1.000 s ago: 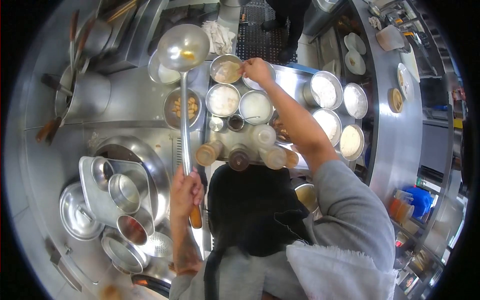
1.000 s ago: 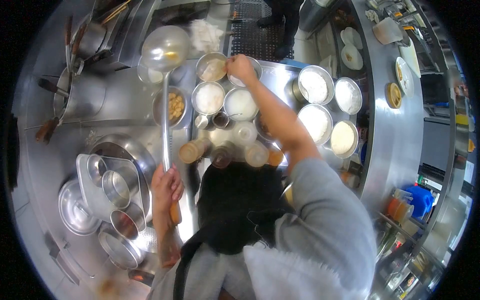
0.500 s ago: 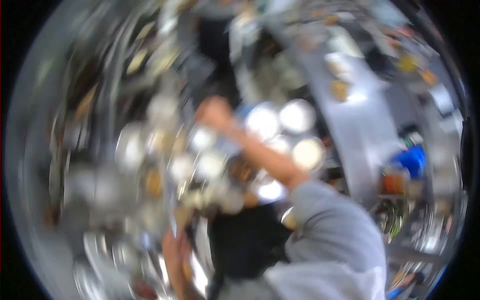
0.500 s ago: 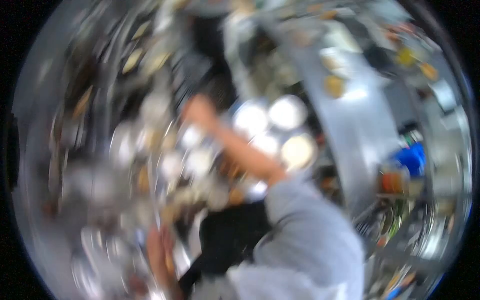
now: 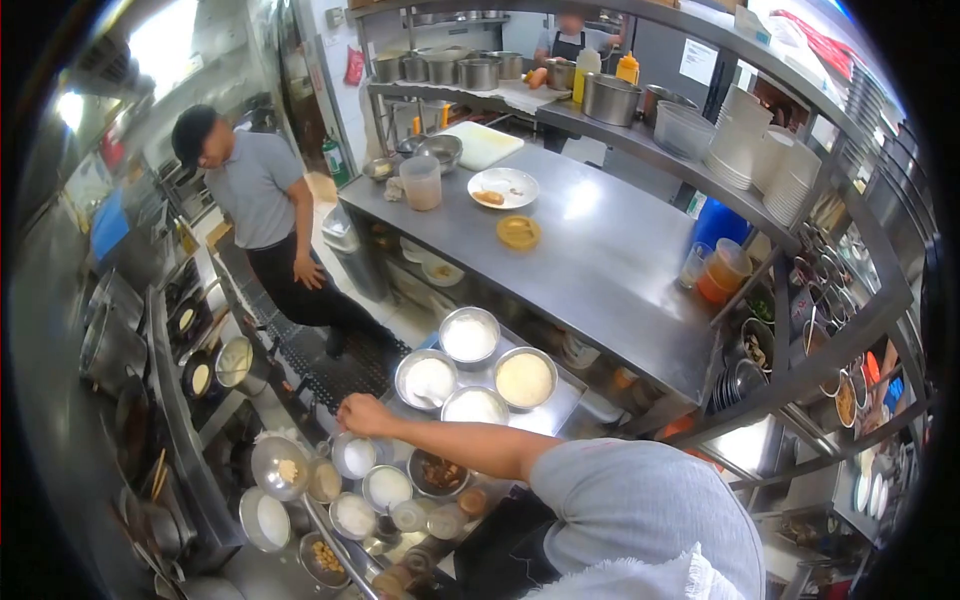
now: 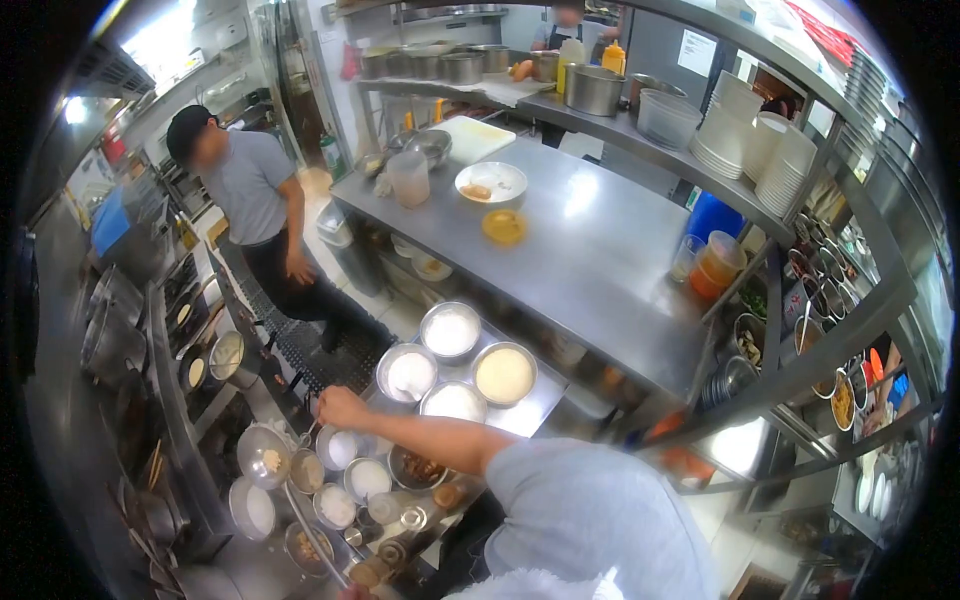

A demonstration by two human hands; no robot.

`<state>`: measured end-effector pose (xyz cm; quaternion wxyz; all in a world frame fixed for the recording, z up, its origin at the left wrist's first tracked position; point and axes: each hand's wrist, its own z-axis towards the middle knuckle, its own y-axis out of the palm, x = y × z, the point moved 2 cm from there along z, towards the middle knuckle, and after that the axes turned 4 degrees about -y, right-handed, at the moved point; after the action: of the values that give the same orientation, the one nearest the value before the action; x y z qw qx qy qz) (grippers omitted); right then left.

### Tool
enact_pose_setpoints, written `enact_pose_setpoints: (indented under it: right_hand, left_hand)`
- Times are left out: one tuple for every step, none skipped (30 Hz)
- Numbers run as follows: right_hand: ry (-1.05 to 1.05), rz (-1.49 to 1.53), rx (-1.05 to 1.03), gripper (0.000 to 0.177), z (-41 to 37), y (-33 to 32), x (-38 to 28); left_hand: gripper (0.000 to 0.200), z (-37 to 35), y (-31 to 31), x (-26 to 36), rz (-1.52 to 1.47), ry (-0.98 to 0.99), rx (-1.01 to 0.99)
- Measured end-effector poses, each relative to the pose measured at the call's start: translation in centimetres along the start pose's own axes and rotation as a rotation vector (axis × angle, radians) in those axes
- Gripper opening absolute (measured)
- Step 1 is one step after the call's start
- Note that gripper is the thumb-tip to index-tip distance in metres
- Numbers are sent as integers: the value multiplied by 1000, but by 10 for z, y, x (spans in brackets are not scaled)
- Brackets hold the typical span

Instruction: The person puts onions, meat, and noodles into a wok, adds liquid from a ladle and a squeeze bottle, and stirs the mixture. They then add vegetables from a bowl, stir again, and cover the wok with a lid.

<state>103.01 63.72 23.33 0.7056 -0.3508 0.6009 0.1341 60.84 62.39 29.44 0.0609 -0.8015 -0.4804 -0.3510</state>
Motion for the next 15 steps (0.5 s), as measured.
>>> enact_pose_setpoints:
  right_hand:
    - [-7, -18, 27, 25, -1, 0, 3]
    - [-1, -16, 27, 25, -2, 0, 6]
    - [5, -6, 15, 25, -3, 0, 9]
    - [11, 3, 2, 26, -4, 0, 9]
    - [18, 8, -1, 26, -5, 4, 13]
    - [37, 4, -18, 26, -2, 10, 18]
    - [56, -3, -37, 26, -2, 15, 22]
    - [62, 0, -46, 26, -3, 20, 23]
    - [20, -39, -37, 25, -3, 25, 24]
    - [-21, -77, -36, 25, -6, 31, 25]
    - [-302, -263, 12, 24, -4, 34, 28]
    - [-588, -418, 31, 24, -2, 46, 38]
    - [-459, -389, -38, 22, 10, 63, 57]
    - [-462, -528, -142, 20, 21, 78, 71]
    - [-545, -605, -181, 19, 27, 92, 81]
  left_hand:
    - [15, -7, 7, 3, -18, 36, 2]
    - [15, -5, 5, 0, -14, 31, 4]
    - [12, 0, -2, -6, -37, 24, 54]
    - [16, 7, -11, -14, -60, 18, 103]
    - [16, 19, -34, -23, -57, 13, 110]
    - [25, 36, -61, -31, -109, -22, -196]
    - [34, 48, -73, -36, -165, -57, -502]
    - [34, 57, -74, -36, -169, -61, -493]
    - [27, 68, -74, -36, -129, -3, -404]
    - [21, 74, -68, -34, -93, 52, -310]
    - [16, 70, -62, -35, -64, 101, -197]
    - [12, 43, -46, -31, -47, 139, -52]
    - [14, 25, -30, -21, 128, 240, -62]
    - [10, 30, -39, -26, 193, 297, -11]
    - [9, 9, -13, -7, 166, 205, 30]
